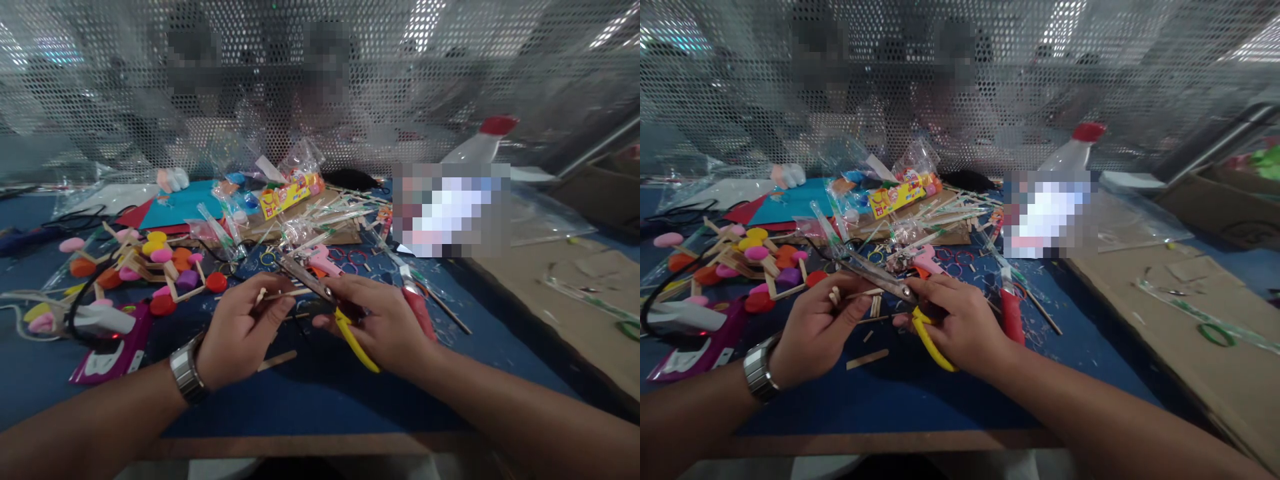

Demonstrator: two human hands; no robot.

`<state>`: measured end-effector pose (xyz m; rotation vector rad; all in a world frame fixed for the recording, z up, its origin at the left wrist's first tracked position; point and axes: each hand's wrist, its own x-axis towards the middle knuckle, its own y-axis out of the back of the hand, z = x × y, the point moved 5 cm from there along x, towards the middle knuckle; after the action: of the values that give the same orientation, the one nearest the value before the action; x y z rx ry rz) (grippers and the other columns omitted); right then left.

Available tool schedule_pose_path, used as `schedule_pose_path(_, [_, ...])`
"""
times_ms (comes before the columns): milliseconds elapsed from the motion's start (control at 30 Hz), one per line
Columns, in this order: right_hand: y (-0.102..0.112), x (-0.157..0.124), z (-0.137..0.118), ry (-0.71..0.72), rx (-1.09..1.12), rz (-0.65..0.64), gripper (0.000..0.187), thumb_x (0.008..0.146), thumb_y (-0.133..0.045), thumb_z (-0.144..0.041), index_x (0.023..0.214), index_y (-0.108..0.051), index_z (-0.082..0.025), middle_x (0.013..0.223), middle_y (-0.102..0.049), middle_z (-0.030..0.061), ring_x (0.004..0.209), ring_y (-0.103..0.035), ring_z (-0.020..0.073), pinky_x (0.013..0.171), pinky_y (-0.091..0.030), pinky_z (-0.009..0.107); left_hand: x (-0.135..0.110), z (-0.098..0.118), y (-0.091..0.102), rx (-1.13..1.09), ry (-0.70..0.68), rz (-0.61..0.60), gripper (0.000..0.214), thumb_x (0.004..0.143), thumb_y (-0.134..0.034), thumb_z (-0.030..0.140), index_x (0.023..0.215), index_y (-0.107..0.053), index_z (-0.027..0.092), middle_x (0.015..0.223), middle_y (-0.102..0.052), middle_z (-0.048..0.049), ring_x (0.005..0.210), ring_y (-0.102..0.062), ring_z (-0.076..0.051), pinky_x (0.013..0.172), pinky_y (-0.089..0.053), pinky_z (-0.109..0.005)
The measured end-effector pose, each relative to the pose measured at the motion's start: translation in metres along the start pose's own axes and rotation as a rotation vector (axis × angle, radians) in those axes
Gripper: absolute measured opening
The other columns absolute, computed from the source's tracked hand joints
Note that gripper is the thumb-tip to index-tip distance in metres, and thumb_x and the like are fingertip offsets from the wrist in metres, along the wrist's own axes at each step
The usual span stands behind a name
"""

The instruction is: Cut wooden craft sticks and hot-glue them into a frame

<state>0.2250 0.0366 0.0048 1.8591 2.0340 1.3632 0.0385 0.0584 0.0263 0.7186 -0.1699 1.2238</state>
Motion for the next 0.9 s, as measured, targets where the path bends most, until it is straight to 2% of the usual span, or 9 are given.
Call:
schedule_pose_path(100, [0.001, 0.002, -0.001, -0.034, 0.034, 0.014, 0.037, 0.091, -0.068, -0.047, 0.112, -0.069, -0.017, 0.089, -0.074, 0.0080, 0.075, -0.069, 0.0186, 0.067, -0.055, 0.028, 0.001, 0.002, 0.001, 0.019, -0.008, 0.002, 0.008, 0.090, -0.062, 0.014, 0.093, -0.069, 0.018, 0.080, -0.075, -0.0009, 0.064, -0.069, -0.011, 0.056, -0.052, -0.017])
schedule_pose_path(200, [0.004, 0.003, -0.006, -0.005, 0.068, 0.032, 0.038, 0.090, -0.067, -0.049, 0.109, -0.067, -0.016, 0.088, -0.069, 0.0072, 0.072, -0.064, 0.0172, 0.063, -0.053, 0.027, 0.001, 0.003, 0.002, 0.000, -0.011, 0.009, 0.008, 0.090, -0.062, 0.015, 0.092, -0.069, 0.019, 0.071, -0.070, 0.0009, 0.055, -0.061, -0.009, 0.049, -0.047, -0.018])
schedule_pose_path(300, [0.003, 0.003, -0.009, 0.030, 0.072, 0.021, 0.038, 0.089, -0.068, -0.049, 0.108, -0.067, -0.016, 0.090, -0.068, 0.0085, 0.075, -0.063, 0.0178, 0.063, -0.052, 0.028, 0.000, 0.003, 0.002, -0.019, -0.017, 0.015, 0.006, 0.089, -0.063, 0.015, 0.087, -0.068, 0.019, 0.068, -0.067, 0.0004, 0.054, -0.058, -0.010, 0.049, -0.045, -0.020])
schedule_pose_path(400, [0.000, 0.002, -0.005, -0.001, 0.046, -0.013, 0.039, 0.090, -0.067, -0.050, 0.110, -0.070, -0.016, 0.089, -0.070, 0.0088, 0.072, -0.064, 0.0176, 0.062, -0.052, 0.028, -0.001, 0.000, 0.002, -0.041, 0.026, 0.022, 0.008, 0.089, -0.064, 0.016, 0.082, -0.066, 0.019, 0.063, -0.063, 0.0015, 0.050, -0.054, -0.010, 0.046, -0.043, -0.020])
schedule_pose_path(533, [-0.004, 0.003, 0.000, -0.025, 0.030, -0.068, 0.045, 0.094, -0.062, -0.054, 0.112, -0.072, -0.015, 0.081, -0.073, 0.0074, 0.066, -0.065, 0.0168, 0.061, -0.050, 0.027, -0.001, 0.000, 0.003, -0.011, 0.046, 0.037, 0.006, 0.089, -0.063, 0.016, 0.087, -0.068, 0.018, 0.069, -0.069, -0.0006, 0.053, -0.061, -0.011, 0.047, -0.046, -0.019])
schedule_pose_path(633, [-0.005, 0.005, -0.001, -0.030, 0.048, -0.095, 0.045, 0.094, -0.060, -0.055, 0.110, -0.074, -0.015, 0.076, -0.072, 0.0058, 0.064, -0.062, 0.0157, 0.060, -0.048, 0.025, -0.002, 0.001, 0.005, -0.047, 0.036, 0.084, 0.006, 0.088, -0.066, 0.016, 0.083, -0.068, 0.018, 0.063, -0.068, 0.0010, 0.049, -0.060, -0.009, 0.044, -0.046, -0.017])
schedule_pose_path(800, [-0.007, 0.006, -0.005, 0.004, 0.060, -0.120, 0.043, 0.094, -0.061, -0.053, 0.107, -0.075, -0.015, 0.065, -0.063, 0.0011, 0.055, -0.052, 0.0121, 0.053, -0.040, 0.023, -0.003, 0.001, 0.005, -0.194, 0.053, 0.111, 0.009, 0.084, -0.072, 0.011, 0.082, -0.068, 0.019, 0.068, -0.073, 0.0007, 0.055, -0.069, -0.010, 0.049, -0.052, -0.014])
schedule_pose_path(900, [-0.008, 0.004, -0.005, 0.008, 0.062, -0.129, 0.042, 0.093, -0.063, -0.053, 0.105, -0.075, -0.015, 0.063, -0.059, -0.0006, 0.053, -0.050, 0.0115, 0.052, -0.039, 0.022, -0.002, 0.001, 0.007, -0.207, 0.053, 0.147, 0.012, 0.079, -0.074, 0.008, 0.077, -0.069, 0.019, 0.068, -0.072, 0.0016, 0.052, -0.067, -0.008, 0.047, -0.050, -0.013])
